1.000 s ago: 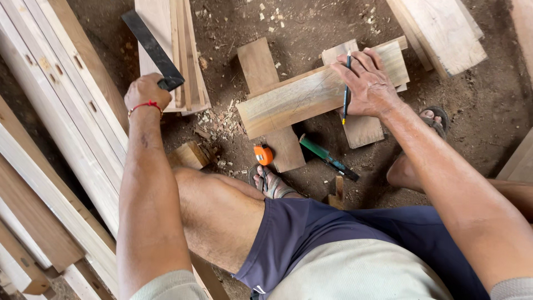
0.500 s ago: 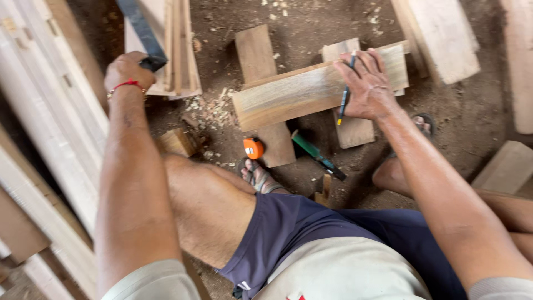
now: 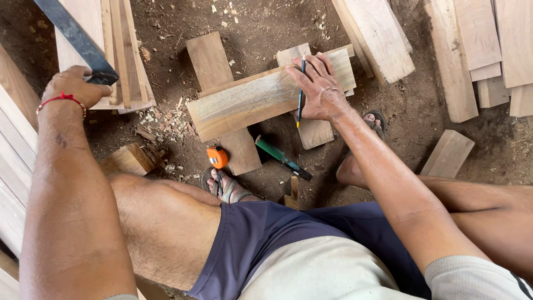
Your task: The person uses a square ruler and a pencil to mark lines on wooden blocks while sitting on a workshop floor. They use a tape measure to check dimensions and move various pieces of wood to organize their workspace.
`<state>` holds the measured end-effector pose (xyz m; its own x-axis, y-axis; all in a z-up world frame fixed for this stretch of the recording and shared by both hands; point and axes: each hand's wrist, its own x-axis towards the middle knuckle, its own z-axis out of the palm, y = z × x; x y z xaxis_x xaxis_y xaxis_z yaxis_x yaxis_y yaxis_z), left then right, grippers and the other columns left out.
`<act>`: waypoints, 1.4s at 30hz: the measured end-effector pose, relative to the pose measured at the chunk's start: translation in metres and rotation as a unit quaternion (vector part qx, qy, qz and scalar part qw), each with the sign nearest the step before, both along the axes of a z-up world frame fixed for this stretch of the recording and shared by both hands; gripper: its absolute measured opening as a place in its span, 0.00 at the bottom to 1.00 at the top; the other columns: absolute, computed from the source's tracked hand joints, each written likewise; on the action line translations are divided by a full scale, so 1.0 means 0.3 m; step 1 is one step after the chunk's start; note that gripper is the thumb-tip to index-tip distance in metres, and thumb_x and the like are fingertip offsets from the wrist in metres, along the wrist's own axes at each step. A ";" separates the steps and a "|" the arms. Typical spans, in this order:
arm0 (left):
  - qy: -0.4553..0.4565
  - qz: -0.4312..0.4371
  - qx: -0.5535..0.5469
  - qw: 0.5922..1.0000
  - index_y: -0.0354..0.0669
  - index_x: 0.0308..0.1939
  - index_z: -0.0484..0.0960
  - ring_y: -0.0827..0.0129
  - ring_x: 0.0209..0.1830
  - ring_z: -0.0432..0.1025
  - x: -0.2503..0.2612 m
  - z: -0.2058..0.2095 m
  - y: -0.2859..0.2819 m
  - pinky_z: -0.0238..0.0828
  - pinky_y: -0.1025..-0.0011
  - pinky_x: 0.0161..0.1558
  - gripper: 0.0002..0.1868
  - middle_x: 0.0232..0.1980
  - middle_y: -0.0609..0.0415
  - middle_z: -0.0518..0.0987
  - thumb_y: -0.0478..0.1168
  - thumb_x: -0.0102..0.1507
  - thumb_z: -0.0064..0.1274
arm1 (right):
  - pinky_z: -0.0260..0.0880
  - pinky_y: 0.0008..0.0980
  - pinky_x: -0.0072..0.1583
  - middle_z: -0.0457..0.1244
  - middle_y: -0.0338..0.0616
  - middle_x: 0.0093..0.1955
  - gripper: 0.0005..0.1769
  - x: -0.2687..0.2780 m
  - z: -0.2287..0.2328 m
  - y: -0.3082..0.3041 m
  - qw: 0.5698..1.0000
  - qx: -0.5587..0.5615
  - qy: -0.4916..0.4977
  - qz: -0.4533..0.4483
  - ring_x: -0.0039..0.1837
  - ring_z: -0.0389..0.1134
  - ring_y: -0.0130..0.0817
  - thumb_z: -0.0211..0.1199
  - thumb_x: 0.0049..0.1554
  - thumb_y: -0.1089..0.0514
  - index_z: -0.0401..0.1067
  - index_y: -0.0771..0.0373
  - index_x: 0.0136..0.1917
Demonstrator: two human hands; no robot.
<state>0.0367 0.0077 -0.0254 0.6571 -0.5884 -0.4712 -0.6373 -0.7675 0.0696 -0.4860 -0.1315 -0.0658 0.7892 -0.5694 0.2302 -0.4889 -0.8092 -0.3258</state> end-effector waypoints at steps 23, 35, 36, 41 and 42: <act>0.040 -0.007 0.017 0.999 0.59 0.71 0.75 0.50 0.64 0.71 0.006 0.001 0.009 0.66 0.52 0.64 0.36 0.67 0.45 0.76 0.52 0.58 0.65 | 0.42 0.55 0.81 0.57 0.50 0.76 0.53 -0.002 -0.001 0.006 1.000 0.014 0.017 -0.010 0.79 0.52 0.53 0.76 0.38 0.50 0.60 0.55 0.75; 0.079 0.027 0.050 0.995 0.59 0.71 0.76 0.52 0.64 0.71 -0.084 0.095 0.007 0.65 0.48 0.64 0.33 0.66 0.44 0.77 0.52 0.61 0.61 | 0.41 0.54 0.81 0.57 0.50 0.76 0.53 -0.006 -0.010 0.004 1.000 0.014 0.020 -0.012 0.79 0.52 0.53 0.75 0.38 0.51 0.59 0.54 0.75; 0.086 0.023 0.056 0.994 0.58 0.71 0.75 0.51 0.63 0.71 -0.064 0.068 0.011 0.65 0.48 0.63 0.34 0.65 0.43 0.78 0.52 0.60 0.62 | 0.41 0.54 0.81 0.57 0.51 0.76 0.53 -0.005 -0.013 0.001 0.999 0.015 0.026 -0.011 0.79 0.52 0.53 0.74 0.38 0.51 0.59 0.54 0.75; 0.078 -0.004 0.063 0.995 0.50 0.71 0.72 0.46 0.58 0.76 0.020 -0.054 -0.006 0.72 0.51 0.59 0.41 0.60 0.38 0.81 0.53 0.56 0.66 | 0.41 0.54 0.81 0.56 0.51 0.75 0.53 -0.003 -0.021 -0.004 0.999 0.014 0.037 -0.016 0.79 0.52 0.53 0.73 0.38 0.52 0.58 0.54 0.76; 0.080 -0.026 0.052 0.995 0.49 0.71 0.72 0.46 0.59 0.76 0.048 -0.083 -0.005 0.71 0.52 0.59 0.42 0.60 0.37 0.80 0.54 0.55 0.67 | 0.41 0.54 0.81 0.56 0.50 0.76 0.53 -0.001 -0.021 -0.001 0.999 0.010 0.035 -0.016 0.79 0.52 0.52 0.73 0.39 0.52 0.58 0.54 0.76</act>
